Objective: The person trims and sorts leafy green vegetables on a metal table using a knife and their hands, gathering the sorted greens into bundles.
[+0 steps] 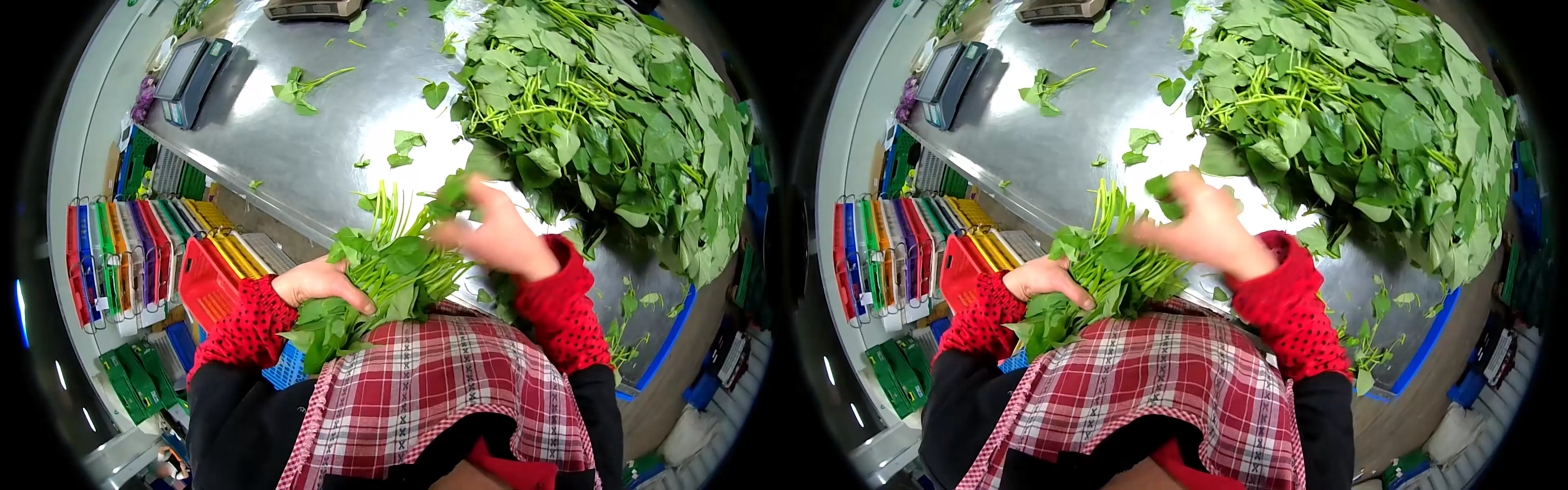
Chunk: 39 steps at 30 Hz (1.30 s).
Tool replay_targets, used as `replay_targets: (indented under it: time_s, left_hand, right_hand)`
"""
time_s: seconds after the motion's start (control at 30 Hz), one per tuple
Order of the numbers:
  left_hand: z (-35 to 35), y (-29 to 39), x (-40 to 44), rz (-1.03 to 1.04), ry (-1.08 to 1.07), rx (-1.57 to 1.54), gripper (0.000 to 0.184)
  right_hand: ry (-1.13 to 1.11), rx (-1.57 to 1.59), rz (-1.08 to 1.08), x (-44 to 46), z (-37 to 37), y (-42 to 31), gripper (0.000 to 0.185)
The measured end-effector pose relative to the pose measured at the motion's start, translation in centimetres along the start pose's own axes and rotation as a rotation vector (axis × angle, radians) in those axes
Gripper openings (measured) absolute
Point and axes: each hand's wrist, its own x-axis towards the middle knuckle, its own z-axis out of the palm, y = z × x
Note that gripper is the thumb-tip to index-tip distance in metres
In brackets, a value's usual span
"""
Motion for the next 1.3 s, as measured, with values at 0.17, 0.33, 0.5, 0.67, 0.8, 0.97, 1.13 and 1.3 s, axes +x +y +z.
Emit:
replay_targets:
  time_s: [0.17,0.33,0.5,0.67,0.8,0.97,1.13,1.3]
  left_hand:
    - [1.8,0.7,-1.3,0.058,0.034,0.040,0.058]
    - [1.7,0.6,-2.1,0.011,0.117,0.238,0.053]
    - [1.8,1.8,-2.3,-0.136,0.083,0.321,0.052]
    - [2.1,0.7,-2.2,0.186,0.172,0.347,0.038]
    - [2.0,2.1,-2.0,0.118,0.138,0.478,0.040]
    - [1.8,3.4,-2.3,-0.024,0.149,0.662,0.042]
    - [1.9,3.6,-1.9,0.013,0.136,0.655,0.043]
    - [1.6,3.0,-1.8,0.035,0.131,0.607,0.042]
  right_hand:
    - [0.015,0.435,0.433,-0.5,-2.0,-0.4,0.020]
    - [0.340,0.697,0.418,1.4,-3.9,1.4,0.026]
    - [-0.286,0.177,0.269,0.5,-0.4,0.9,0.030]
    - [0.114,0.636,0.355,2.7,-3.3,1.3,0.030]
    - [-0.458,0.021,0.165,2.3,-0.9,-1.2,0.030]
    - [0.194,0.787,0.355,2.9,-2.8,0.9,0.023]
    - [0.405,0.717,0.295,2.7,-4.1,1.2,0.024]
    - [0.360,0.493,0.245,1.7,-5.7,0.5,0.026]
